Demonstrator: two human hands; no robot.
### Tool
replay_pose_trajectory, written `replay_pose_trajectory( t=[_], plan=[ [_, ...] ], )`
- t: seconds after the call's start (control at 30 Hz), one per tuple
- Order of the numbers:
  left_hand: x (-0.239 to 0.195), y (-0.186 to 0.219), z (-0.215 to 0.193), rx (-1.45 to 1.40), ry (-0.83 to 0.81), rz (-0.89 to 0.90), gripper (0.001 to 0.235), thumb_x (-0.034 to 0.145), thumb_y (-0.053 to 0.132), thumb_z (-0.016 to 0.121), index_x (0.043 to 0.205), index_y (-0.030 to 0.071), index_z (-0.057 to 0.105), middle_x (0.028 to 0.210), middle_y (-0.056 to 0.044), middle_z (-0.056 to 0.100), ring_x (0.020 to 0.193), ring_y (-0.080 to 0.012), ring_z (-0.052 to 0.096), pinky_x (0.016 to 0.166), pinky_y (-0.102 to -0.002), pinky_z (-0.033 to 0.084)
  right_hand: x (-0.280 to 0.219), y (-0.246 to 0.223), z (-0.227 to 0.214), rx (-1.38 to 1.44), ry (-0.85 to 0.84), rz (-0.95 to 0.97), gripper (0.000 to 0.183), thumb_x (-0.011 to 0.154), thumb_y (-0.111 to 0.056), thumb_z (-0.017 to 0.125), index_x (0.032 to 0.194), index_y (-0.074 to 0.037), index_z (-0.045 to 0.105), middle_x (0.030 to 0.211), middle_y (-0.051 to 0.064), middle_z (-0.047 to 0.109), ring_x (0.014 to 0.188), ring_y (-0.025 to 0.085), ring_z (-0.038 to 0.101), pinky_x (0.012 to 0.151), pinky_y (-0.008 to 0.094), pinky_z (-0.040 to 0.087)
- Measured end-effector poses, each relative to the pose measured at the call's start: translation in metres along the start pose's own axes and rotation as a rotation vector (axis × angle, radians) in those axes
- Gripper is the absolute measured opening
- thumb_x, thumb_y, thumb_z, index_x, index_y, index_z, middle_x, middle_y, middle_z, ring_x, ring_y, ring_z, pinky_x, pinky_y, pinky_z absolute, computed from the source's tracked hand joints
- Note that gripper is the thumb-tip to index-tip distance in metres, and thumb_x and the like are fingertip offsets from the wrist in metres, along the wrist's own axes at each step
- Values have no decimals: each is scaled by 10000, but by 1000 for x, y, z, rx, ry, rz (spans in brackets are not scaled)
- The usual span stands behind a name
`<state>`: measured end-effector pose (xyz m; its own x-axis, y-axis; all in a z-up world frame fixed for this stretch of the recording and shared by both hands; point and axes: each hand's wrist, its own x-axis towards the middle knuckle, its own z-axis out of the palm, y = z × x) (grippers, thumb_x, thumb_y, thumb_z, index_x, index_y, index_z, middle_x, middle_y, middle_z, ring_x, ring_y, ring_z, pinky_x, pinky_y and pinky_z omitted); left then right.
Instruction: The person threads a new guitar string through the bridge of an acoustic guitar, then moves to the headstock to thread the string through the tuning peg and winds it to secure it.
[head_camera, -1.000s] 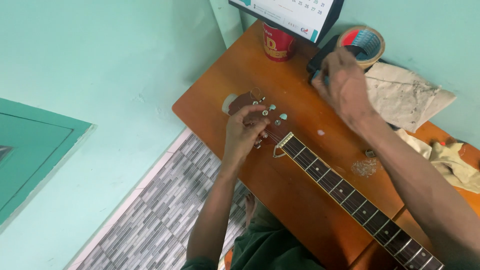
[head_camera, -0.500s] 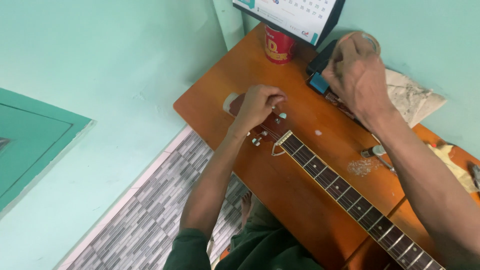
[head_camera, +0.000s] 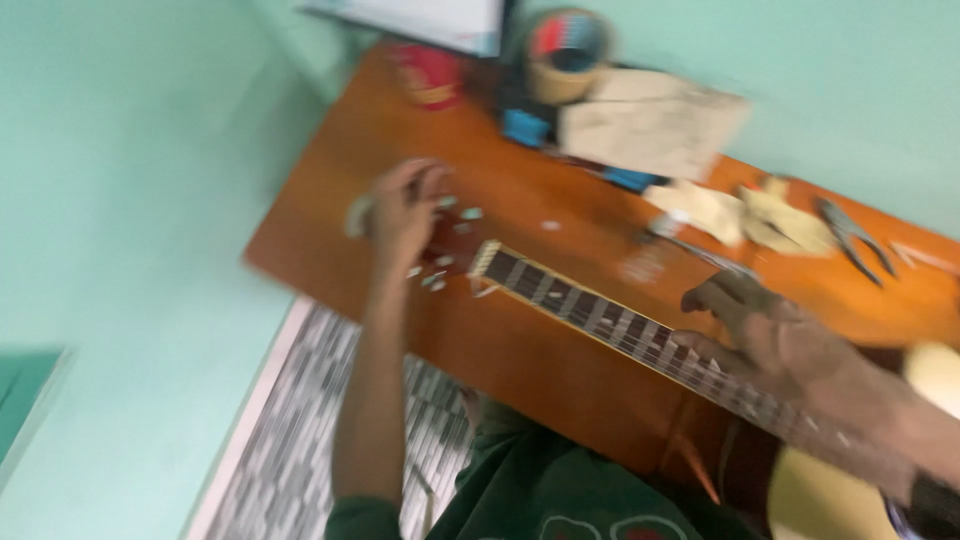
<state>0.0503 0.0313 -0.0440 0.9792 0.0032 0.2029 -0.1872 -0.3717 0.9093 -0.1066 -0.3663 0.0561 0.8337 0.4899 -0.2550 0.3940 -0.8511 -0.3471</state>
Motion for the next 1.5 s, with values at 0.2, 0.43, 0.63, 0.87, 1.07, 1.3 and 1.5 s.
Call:
replay_pose_trajectory(
  t=[0.2,0.43,0.63,0.87,1.07,1.3,1.5],
  plan=[
    [-1,-12,8,111,-134,89,132,1043,46,617,1079,65,743,1025,-52,725,927,-178,676,857,-290,530,-176,55,-13,202,192,590,304,946,-271,600,1228,-182,668,1029,-76,830,875,151,811,797,328,598],
    [-2,-32,4,100,-118,17,229,1163,-87,534,1196,32,726,890,-75,623,794,-125,582,741,-262,480,-331,100,70,359,466,878,184,982,-252,622,1045,-194,785,1126,120,811,1606,161,405,931,306,496],
    [3,-49,0,203,-166,-121,245,1264,11,454,1284,139,662,1051,-31,574,842,-172,526,475,-438,462,-355,127,115,96,606,590,148,986,-180,629,1041,-157,765,1099,62,727,1015,278,657,899,429,512],
    [10,-44,8,255,-121,15,225,1201,-47,517,1203,29,729,961,-110,666,812,-168,608,746,-312,499,-316,111,72,204,650,458,215,991,-207,625,834,-90,714,930,52,714,804,237,650,1045,409,480],
    [4,-19,16,193,7,-108,99,974,123,708,1055,86,751,929,-57,733,802,-167,693,712,-286,556,-150,35,13,413,-71,323,289,941,-449,572,934,-229,759,682,-46,755,594,129,681,600,320,521],
    [10,-37,23,-29,-51,46,175,985,3,631,935,79,780,712,-123,674,735,-205,660,690,-315,618,101,-85,6,665,-40,-117,214,912,-228,647,980,-56,754,719,107,690,686,222,681,665,376,547],
    [16,-37,27,-130,-43,-36,201,972,-2,632,878,100,778,654,-80,664,616,-120,627,589,-246,602,175,-100,14,978,79,50,215,900,-158,637,1019,-13,742,729,81,662,557,106,591,466,250,490]
  ],
)
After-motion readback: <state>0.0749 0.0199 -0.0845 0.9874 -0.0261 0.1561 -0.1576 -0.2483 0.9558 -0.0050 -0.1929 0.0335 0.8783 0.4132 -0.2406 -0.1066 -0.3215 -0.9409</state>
